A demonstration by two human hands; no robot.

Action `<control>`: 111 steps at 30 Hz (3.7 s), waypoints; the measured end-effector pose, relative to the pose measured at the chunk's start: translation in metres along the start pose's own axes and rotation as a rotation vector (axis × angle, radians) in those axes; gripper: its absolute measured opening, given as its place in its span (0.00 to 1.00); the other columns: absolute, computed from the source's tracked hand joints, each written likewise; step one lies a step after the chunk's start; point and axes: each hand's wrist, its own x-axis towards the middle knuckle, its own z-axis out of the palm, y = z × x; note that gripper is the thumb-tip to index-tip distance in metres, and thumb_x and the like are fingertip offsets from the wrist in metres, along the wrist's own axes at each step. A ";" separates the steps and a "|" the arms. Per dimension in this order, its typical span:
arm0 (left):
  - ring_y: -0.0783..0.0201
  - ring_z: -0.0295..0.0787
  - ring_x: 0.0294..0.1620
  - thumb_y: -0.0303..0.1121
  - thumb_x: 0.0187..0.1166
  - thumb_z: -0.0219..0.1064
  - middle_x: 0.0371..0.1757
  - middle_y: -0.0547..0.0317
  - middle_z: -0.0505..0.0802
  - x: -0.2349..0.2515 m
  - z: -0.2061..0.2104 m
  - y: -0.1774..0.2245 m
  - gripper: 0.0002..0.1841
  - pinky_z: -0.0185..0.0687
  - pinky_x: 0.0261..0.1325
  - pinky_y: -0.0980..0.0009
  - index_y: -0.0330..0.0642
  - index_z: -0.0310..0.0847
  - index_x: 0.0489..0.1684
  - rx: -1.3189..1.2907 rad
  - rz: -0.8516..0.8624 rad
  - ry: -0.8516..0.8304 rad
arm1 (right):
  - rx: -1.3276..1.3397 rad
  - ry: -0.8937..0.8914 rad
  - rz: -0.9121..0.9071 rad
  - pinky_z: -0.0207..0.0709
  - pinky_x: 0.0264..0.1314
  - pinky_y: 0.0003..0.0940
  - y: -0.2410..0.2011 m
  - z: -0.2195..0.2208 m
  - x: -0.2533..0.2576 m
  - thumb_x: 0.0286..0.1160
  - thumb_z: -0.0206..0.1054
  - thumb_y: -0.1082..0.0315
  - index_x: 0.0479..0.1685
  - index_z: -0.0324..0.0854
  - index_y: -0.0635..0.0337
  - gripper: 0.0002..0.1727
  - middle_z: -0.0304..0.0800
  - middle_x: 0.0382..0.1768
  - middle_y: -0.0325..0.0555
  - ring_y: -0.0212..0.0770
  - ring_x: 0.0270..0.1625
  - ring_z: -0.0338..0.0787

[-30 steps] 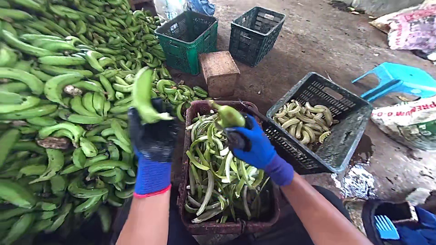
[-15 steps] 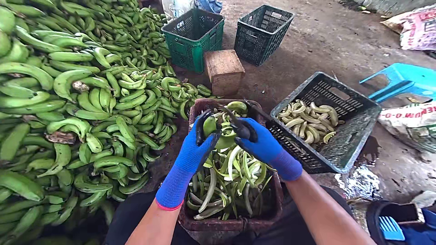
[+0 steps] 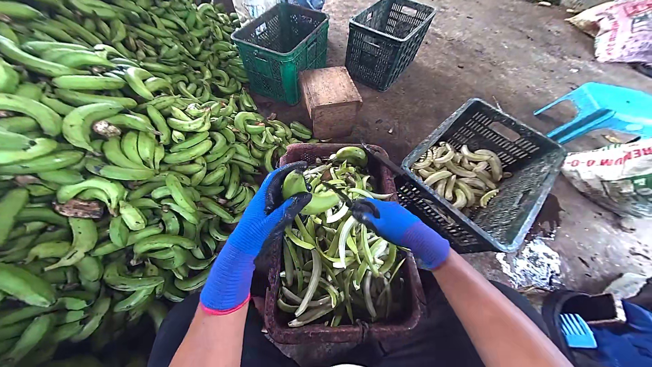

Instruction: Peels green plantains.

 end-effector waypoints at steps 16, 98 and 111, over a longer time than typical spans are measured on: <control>0.76 0.86 0.44 0.43 0.93 0.45 0.50 0.66 0.90 -0.007 0.031 0.000 0.20 0.84 0.47 0.77 0.53 0.78 0.72 -0.229 -0.277 0.062 | -0.082 0.765 -0.663 0.84 0.52 0.62 0.001 0.017 -0.011 0.66 0.73 0.57 0.68 0.88 0.49 0.27 0.90 0.55 0.62 0.63 0.54 0.90; 0.65 0.90 0.57 0.45 0.94 0.41 0.54 0.60 0.91 0.010 0.035 -0.003 0.20 0.89 0.57 0.67 0.50 0.78 0.60 -0.957 0.096 0.418 | 0.008 0.746 -0.576 0.82 0.47 0.60 -0.031 0.017 -0.007 0.74 0.60 0.52 0.81 0.76 0.55 0.34 0.87 0.58 0.59 0.60 0.53 0.90; 0.50 0.88 0.60 0.36 0.92 0.47 0.59 0.38 0.90 -0.004 0.052 0.005 0.23 0.79 0.67 0.49 0.33 0.73 0.78 0.324 -0.149 -0.164 | 0.203 0.348 -0.338 0.81 0.38 0.46 -0.008 -0.015 -0.002 0.95 0.45 0.52 0.65 0.85 0.54 0.25 0.90 0.37 0.48 0.41 0.34 0.86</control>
